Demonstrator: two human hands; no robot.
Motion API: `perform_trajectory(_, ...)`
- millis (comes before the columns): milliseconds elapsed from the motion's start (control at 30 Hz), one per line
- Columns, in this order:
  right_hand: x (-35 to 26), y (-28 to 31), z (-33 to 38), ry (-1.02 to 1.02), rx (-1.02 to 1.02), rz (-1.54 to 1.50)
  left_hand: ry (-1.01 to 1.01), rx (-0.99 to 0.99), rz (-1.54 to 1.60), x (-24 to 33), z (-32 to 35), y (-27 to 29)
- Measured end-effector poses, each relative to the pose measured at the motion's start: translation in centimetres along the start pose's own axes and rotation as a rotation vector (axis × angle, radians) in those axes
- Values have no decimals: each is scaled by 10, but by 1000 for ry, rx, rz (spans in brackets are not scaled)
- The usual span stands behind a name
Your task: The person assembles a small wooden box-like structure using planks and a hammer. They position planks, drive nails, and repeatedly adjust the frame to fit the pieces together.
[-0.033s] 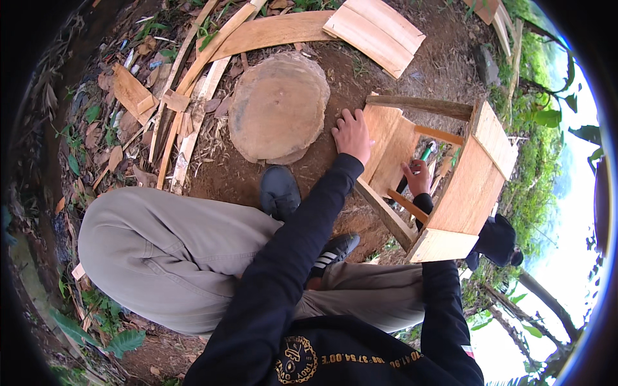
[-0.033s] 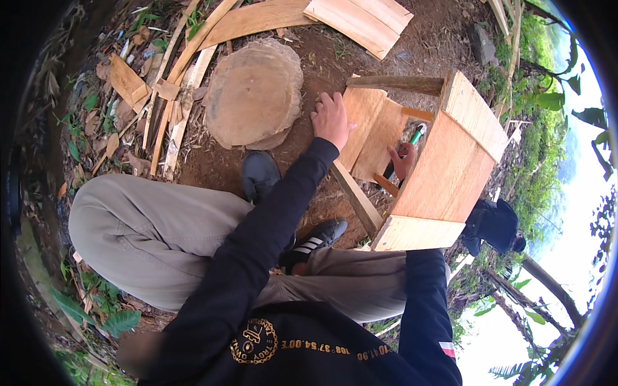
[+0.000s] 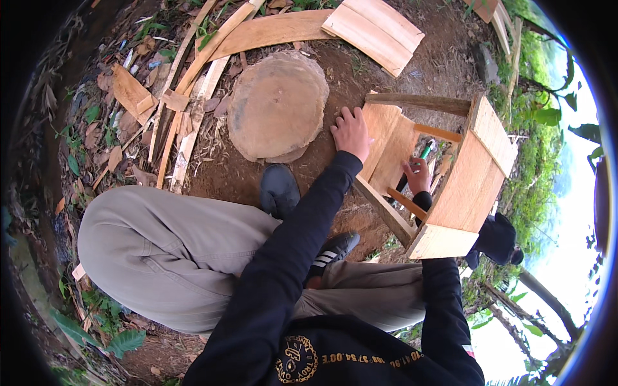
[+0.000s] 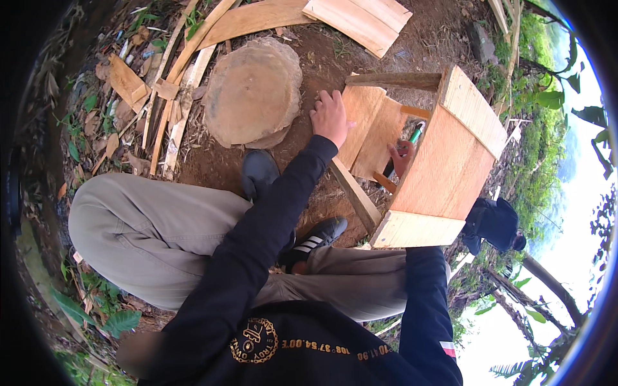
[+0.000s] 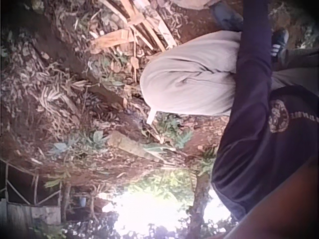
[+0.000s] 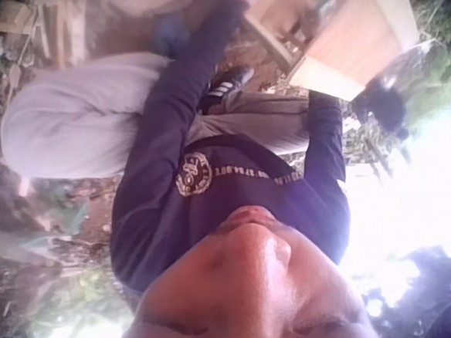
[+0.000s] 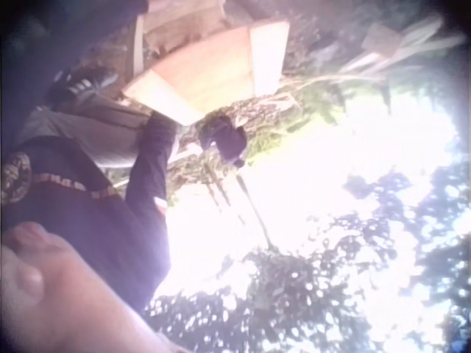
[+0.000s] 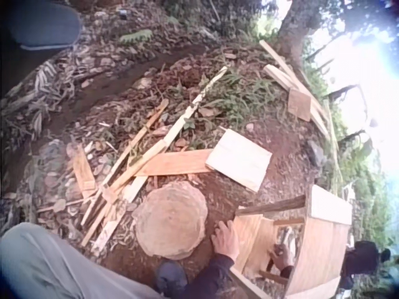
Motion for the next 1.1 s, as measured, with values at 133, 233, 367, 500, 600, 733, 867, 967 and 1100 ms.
perform_trajectory(133, -13, -10, 4, -58, -55, 76, -32, -35, -16, -1, -13, 2)
perform_trajectory(233, -21, -15, 12, -139, -79, -162, -6, -58, -52, 1, -15, 3)
perform_trajectory(367, -37, -13, 17, -123, -123, -223, 89, -46, -16, -19, -21, 1)
perform_trajectory(500, -33, -8, 21, -94, -71, -205, -34, -97, -1, -16, -18, 1)
perform_trajectory(600, -33, -12, 17, -78, -82, -262, -125, -86, -111, -6, -15, 0)
perform_trajectory(733, -39, -7, 21, -103, -86, -224, -100, -51, -45, -11, -15, -3)
perform_trajectory(867, -35, -7, 20, -125, -114, -257, -128, -91, 26, -21, -25, -2)
perform_trajectory(967, -27, -9, 15, -153, -51, -187, -167, -116, 95, -31, -34, -2)
perform_trajectory(1100, 16, -1, -12, -159, -72, -128, -180, -136, 124, -33, -37, 7)
Point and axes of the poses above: each hand's wrist, its own z-axis away from the middle knuckle, its own y-axis out of the back of the hand, x = y × z, the point moved 1 cm from there along -z, towards the middle knuckle, and after that the axes turned 2 degrees about z, right-handed, at the moved point
